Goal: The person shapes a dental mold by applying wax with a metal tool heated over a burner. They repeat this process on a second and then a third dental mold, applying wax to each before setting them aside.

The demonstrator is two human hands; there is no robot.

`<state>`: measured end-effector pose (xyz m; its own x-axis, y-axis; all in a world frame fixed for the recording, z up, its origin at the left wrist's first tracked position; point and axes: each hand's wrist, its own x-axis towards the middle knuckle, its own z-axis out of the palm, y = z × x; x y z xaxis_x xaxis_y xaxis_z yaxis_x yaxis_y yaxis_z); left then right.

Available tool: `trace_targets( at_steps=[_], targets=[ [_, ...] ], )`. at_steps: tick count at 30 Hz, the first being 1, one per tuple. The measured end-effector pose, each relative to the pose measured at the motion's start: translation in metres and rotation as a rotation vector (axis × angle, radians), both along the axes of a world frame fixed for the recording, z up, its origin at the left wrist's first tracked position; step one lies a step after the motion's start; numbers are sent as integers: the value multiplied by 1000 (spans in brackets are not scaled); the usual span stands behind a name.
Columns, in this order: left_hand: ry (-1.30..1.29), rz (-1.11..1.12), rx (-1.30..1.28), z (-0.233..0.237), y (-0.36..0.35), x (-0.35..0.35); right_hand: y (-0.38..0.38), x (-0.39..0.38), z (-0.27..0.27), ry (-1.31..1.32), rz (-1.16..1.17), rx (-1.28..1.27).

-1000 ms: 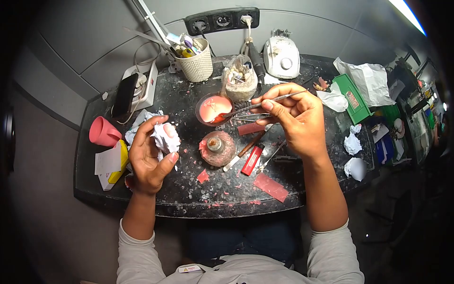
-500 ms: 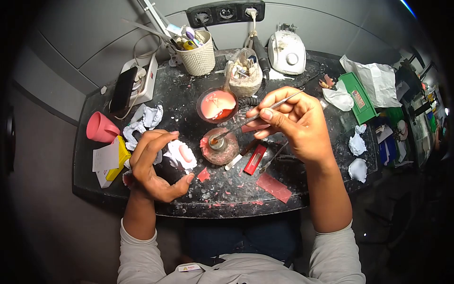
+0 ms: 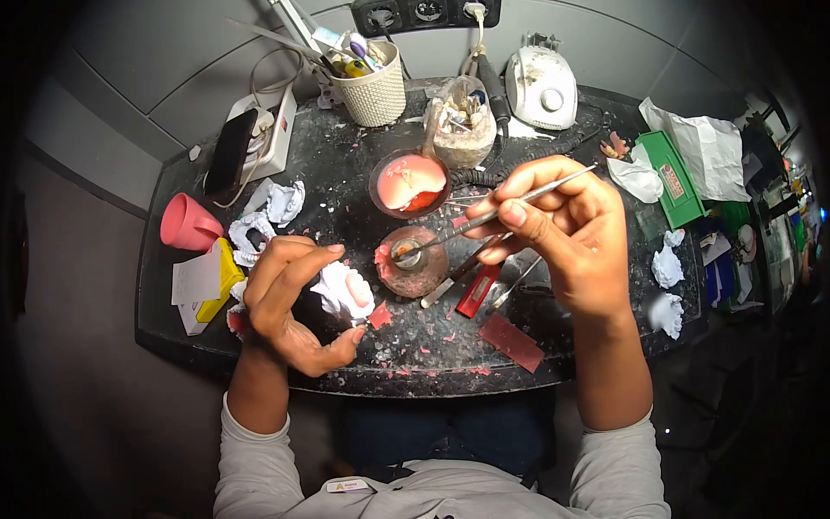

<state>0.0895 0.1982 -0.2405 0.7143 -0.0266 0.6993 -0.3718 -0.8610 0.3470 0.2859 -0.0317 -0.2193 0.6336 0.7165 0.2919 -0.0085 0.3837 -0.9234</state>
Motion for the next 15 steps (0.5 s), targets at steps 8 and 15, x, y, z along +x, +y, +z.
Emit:
trace_targets(
  at_steps=[8, 15],
  targets=[
    [-5, -22, 26, 2, -4, 3, 0, -25, 4, -38, 13, 133],
    [-17, -46, 38, 0, -5, 3, 1, -29, 1, -127, 5, 178]
  ],
)
